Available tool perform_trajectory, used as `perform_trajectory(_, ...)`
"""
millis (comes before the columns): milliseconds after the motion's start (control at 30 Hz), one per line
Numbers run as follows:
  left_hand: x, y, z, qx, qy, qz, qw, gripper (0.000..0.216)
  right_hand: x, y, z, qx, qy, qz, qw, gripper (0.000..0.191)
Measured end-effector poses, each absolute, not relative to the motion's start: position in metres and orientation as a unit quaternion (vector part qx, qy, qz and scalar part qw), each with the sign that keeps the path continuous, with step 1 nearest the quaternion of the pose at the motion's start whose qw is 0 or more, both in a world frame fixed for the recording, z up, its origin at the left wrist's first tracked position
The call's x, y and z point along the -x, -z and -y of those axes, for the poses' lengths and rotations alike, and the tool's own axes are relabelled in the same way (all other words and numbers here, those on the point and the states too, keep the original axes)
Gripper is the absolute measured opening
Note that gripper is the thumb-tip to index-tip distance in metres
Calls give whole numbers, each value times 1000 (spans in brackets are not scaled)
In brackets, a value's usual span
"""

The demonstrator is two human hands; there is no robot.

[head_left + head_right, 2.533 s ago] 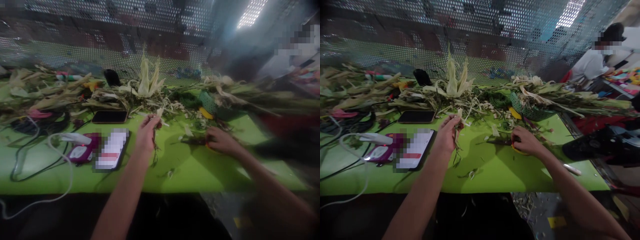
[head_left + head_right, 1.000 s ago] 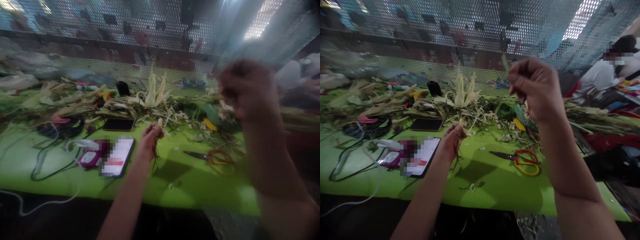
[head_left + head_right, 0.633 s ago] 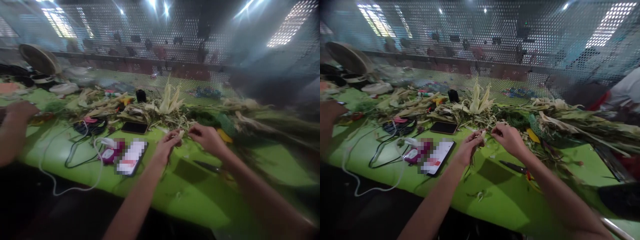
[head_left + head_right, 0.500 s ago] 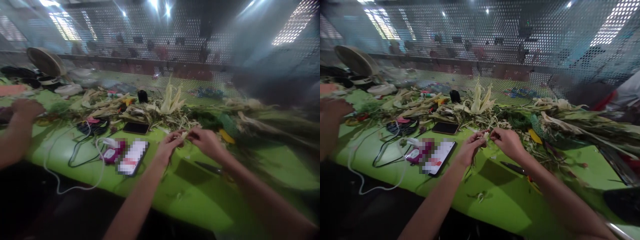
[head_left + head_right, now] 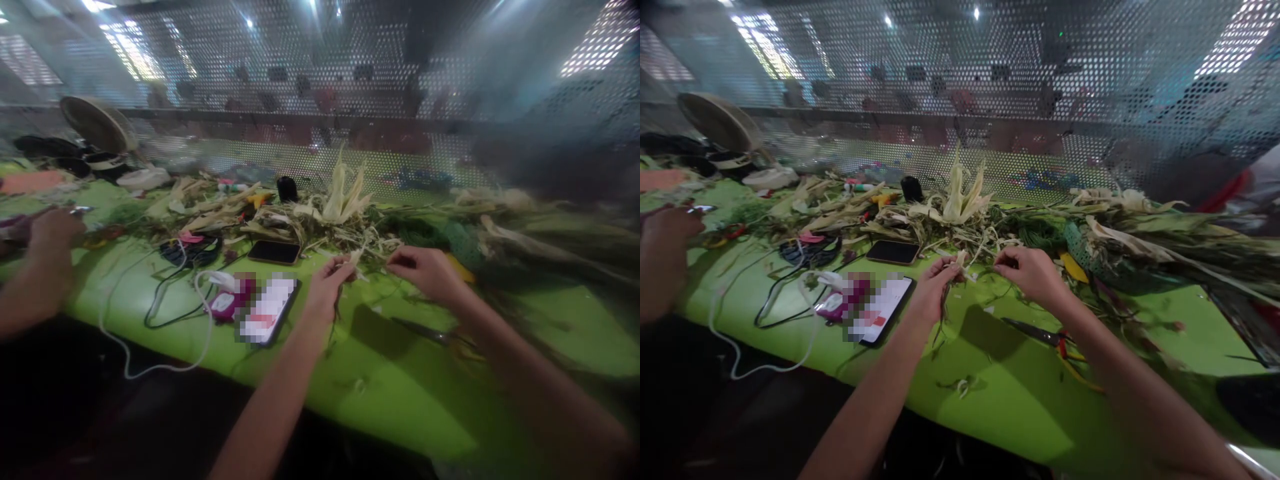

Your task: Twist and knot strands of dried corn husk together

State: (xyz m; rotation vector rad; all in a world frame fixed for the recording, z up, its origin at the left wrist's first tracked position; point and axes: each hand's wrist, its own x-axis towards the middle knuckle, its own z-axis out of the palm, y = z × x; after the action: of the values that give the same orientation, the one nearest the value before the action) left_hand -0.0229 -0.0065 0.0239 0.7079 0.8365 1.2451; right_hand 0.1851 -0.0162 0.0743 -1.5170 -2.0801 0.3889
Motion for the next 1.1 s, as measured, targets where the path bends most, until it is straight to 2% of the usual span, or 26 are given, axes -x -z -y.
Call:
perform_trajectory(133, 21, -26, 8, -336, -560, -347, 673, 27, -181, -76, 21, 569, -63, 782, 246, 10)
perform_trajectory(233, 14, -23, 11, -348, -519, -343, 701, 29, -175, -73, 23, 554, -47, 792, 251, 12)
perform_trajectory(500, 3, -12, 12, -359, -473, -321, 738, 31, -175, -67, 19, 522, -165, 777, 310, 15)
perform_trajectory(700, 4, -13, 12, -395, -467, -338, 715, 32, -176, -60, 12, 517, -288, 738, 326, 28)
perform_trajectory(1100, 0, -6, 9, -390, -465, -363, 707, 40, -171, -55, 16, 533, -277, 718, 353, 22)
